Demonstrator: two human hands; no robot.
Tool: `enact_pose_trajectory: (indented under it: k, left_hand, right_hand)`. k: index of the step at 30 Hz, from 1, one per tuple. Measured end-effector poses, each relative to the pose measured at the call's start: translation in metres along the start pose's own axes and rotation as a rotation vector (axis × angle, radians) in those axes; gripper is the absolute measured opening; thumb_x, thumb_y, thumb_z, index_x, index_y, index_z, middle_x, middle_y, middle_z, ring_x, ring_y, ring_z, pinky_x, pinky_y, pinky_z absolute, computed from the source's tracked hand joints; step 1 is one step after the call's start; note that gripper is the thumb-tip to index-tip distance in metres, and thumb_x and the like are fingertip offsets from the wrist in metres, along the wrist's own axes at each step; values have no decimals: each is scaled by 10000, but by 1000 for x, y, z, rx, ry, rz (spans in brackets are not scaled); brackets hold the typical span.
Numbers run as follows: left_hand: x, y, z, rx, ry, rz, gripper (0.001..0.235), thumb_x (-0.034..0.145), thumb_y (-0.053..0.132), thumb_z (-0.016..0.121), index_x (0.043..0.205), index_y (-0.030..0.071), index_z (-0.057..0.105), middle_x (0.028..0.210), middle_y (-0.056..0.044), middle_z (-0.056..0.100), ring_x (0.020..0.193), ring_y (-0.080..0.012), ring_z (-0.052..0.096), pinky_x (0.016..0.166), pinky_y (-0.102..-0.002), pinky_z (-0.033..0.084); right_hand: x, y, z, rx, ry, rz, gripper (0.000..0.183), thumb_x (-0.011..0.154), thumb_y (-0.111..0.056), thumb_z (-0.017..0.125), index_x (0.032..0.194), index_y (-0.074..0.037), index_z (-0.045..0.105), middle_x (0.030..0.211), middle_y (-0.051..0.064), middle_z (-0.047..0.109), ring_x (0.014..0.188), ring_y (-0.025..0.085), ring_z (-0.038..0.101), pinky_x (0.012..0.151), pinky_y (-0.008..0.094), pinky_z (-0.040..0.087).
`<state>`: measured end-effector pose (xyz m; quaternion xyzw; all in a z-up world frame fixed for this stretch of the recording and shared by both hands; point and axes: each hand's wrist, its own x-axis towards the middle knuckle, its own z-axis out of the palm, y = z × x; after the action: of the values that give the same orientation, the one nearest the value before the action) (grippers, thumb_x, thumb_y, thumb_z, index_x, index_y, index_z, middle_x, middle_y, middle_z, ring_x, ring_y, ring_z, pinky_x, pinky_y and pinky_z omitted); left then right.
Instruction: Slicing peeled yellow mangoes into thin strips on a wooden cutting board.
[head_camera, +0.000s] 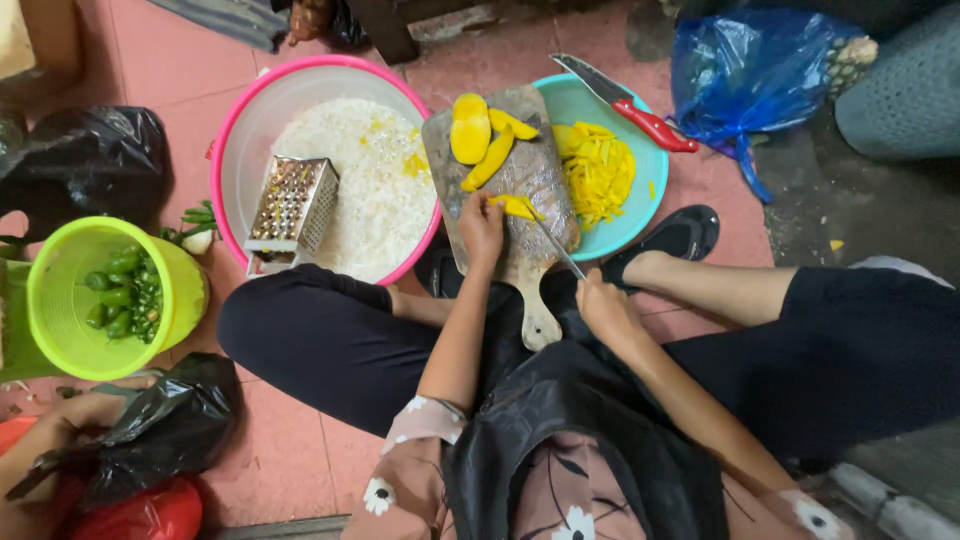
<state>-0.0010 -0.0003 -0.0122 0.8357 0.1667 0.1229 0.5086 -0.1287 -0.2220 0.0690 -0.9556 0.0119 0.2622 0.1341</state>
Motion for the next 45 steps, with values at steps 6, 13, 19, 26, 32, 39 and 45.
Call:
enact_pose_trajectory:
  k: [6, 13, 19, 26, 32, 39, 45]
  left_hand:
    - [-2, 19, -9, -40, -26, -84, 154, 856, 124, 781, 995, 95, 722, 827, -81, 702, 768, -227, 708, 762, -331, 552]
    - [-1, 15, -6, -39, -15, -62, 182, 836, 132, 786, 998, 86, 719, 826, -151, 695, 793, -333, 711, 750, -404, 552]
    - [-3, 16, -5, -40, 4, -85, 177, 835, 129, 788, 994, 97, 719, 798, -119, 688, 757, -284, 710, 731, -383, 552]
    - [-2, 9, -2, -34, 10, -60, 171, 833, 125, 783, 990, 117, 715, 763, -103, 674, 735, -283, 698, 719, -380, 550]
    - [-1, 18, -5, -39, 6, -28, 91, 898, 141, 707, 987, 125, 711, 839, -165, 709, 845, -388, 706, 780, -454, 550]
    - [0, 29, -28, -15, -7, -122, 276, 905, 239, 751, 1149, 110, 732, 987, -79, 768, 908, -225, 735, 848, -362, 556]
    - [10, 10, -15, 29, -86, -46, 260, 888, 340, 772, 1076, 160, 771, 958, -102, 763, 984, -337, 713, 888, -445, 547]
  right_hand:
    - [27, -29, -36, 156, 64, -4, 342, 1058, -318, 324, 1071, -19, 489, 849, 340, 696, 817, 514, 716, 689, 585, 598]
    - [12, -42, -17, -114, 223, -108, 263, 1046, -333, 325, 1029, -99, 444, 719, 193, 703, 691, 416, 738, 598, 500, 603]
    - [40, -52, -8, -195, 374, -171, 211, 1023, -165, 334, 989, -78, 523, 728, 126, 693, 651, 346, 745, 549, 449, 604]
    - [28, -20, 16, -268, 389, -149, 131, 1004, -211, 393, 981, -129, 493, 627, 98, 667, 592, 302, 730, 493, 419, 577]
    - [70, -34, 7, -16, 100, -131, 239, 999, -250, 477, 1115, -44, 442, 833, 245, 706, 791, 469, 732, 649, 565, 595]
    - [69, -23, -6, 110, -130, -28, 469, 1055, -387, 310, 1179, 7, 531, 1014, 313, 703, 1002, 534, 684, 814, 629, 556]
    - [46, -24, -14, 85, -146, 12, 348, 1052, -324, 277, 1183, -54, 454, 1056, 288, 692, 1016, 524, 683, 858, 618, 552]
